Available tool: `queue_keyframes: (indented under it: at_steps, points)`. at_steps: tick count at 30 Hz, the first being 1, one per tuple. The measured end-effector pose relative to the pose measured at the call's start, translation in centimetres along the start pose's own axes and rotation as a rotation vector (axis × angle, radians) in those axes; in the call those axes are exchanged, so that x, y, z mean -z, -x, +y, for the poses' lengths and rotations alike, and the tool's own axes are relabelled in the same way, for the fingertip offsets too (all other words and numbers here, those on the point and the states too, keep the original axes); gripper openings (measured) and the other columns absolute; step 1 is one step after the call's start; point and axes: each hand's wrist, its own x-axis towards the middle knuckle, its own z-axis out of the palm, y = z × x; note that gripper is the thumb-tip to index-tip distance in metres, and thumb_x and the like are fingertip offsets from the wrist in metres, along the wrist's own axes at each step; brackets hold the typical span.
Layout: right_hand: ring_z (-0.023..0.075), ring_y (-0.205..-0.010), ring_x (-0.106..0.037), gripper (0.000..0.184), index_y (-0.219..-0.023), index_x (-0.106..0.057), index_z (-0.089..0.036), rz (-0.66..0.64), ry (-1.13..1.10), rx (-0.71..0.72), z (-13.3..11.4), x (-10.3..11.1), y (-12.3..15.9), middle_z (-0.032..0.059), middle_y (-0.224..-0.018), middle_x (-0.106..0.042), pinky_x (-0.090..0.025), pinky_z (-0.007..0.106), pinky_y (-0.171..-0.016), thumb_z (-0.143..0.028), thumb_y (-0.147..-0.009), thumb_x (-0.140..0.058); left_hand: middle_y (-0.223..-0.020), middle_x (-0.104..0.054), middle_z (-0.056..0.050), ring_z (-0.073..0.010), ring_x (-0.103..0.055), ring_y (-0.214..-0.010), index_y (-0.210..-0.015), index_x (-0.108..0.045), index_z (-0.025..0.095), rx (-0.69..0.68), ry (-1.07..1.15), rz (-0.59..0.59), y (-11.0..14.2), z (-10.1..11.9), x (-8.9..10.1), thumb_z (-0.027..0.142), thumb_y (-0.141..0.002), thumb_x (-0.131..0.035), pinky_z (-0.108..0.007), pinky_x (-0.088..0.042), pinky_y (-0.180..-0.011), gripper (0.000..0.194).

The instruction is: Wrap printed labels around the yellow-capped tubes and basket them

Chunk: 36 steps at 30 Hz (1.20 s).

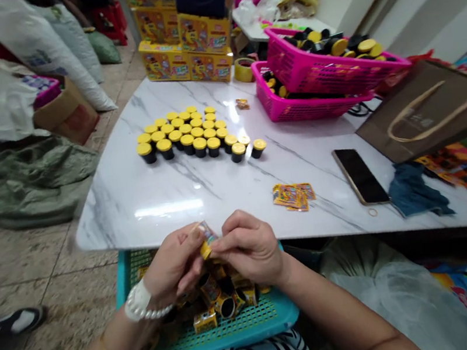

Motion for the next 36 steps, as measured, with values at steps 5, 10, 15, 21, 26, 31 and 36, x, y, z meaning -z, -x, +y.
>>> queue_keyframes:
  at_steps: [5,10,15,21,26,31,36]
  points:
    - [0.0161,-0.073,-0.063,0.028,-0.109,-0.075,-0.022,0.011,0.413,-0.029,0.8,5.3,0.2,0.0041,-0.084,-0.066,-0.055,0.030,-0.067,-0.030,-0.082,-0.077,-0.050,-0.055,0.006,-0.0097,-0.045,-0.038,-0.104,-0.061,0.017,-0.045,-0.593,-0.019,1.5,-2.0,0.7,0.057,-0.085,-0.062,-0.020,-0.033,-0.038,0.044]
    - [0.0231,-0.083,-0.060,0.015,-0.095,-0.080,-0.024,0.233,0.920,-0.271,4.9,10.7,1.5,0.0061,-0.082,-0.067,-0.051,0.041,-0.079,-0.029,-0.085,-0.071,-0.058,-0.063,0.002,-0.0143,-0.055,-0.050,-0.119,-0.065,0.017,-0.273,-0.898,0.118,1.9,-2.2,0.3,0.044,-0.088,-0.063,-0.025,-0.041,-0.052,0.041]
    - [0.0211,-0.076,-0.060,0.010,-0.076,-0.076,-0.022,0.234,0.874,-0.331,5.9,10.7,1.6,0.0039,-0.073,-0.067,-0.050,0.037,-0.074,-0.023,-0.083,-0.069,-0.054,-0.057,0.003,-0.0108,-0.048,-0.048,-0.101,-0.071,0.017,-0.359,-0.726,0.154,0.5,0.2,-1.6,0.040,-0.087,-0.064,-0.023,-0.040,-0.050,0.028]
    - [0.0216,-0.080,-0.059,0.006,-0.086,-0.076,-0.024,0.349,0.735,-0.077,2.7,6.0,0.5,0.0034,-0.075,-0.066,-0.049,0.039,-0.076,-0.020,-0.085,-0.071,-0.061,-0.058,0.002,-0.0097,-0.049,-0.049,-0.102,-0.066,0.014,-0.297,-0.413,0.210,-2.8,1.9,-3.4,0.045,-0.082,-0.069,-0.021,-0.038,-0.044,0.036]
    - [0.0202,-0.076,-0.057,0.014,-0.097,-0.075,-0.025,0.246,0.608,0.028,1.1,2.0,-0.9,0.0031,-0.076,-0.064,-0.047,0.039,-0.075,-0.019,-0.084,-0.072,-0.059,-0.055,0.003,-0.0063,-0.042,-0.045,-0.086,-0.065,0.015,-0.324,-0.243,0.210,-4.4,2.1,-2.3,0.045,-0.080,-0.071,-0.019,-0.033,-0.042,0.032]
    - [0.0174,-0.081,-0.061,0.039,-0.119,-0.065,-0.019,0.005,0.165,-0.366,0.9,2.5,-3.1,0.0071,-0.100,-0.067,-0.049,0.030,-0.067,-0.038,-0.085,-0.071,-0.058,-0.053,0.004,-0.0064,-0.042,-0.047,-0.075,-0.062,0.015,-0.373,-0.370,0.149,-3.7,3.5,0.3,0.037,-0.083,-0.067,-0.018,-0.032,-0.045,0.024]
    - [0.0089,-0.050,-0.040,0.044,-0.065,-0.055,-0.017,-0.160,-0.029,-0.609,1.4,1.6,-4.2,-0.0040,-0.055,-0.046,-0.030,0.023,-0.046,-0.050,-0.094,-0.053,-0.058,-0.057,0.002,-0.0079,-0.045,-0.051,-0.067,-0.062,0.015,-0.431,-0.623,0.118,-3.4,4.4,0.9,0.037,-0.089,-0.059,-0.019,-0.035,-0.048,0.031]
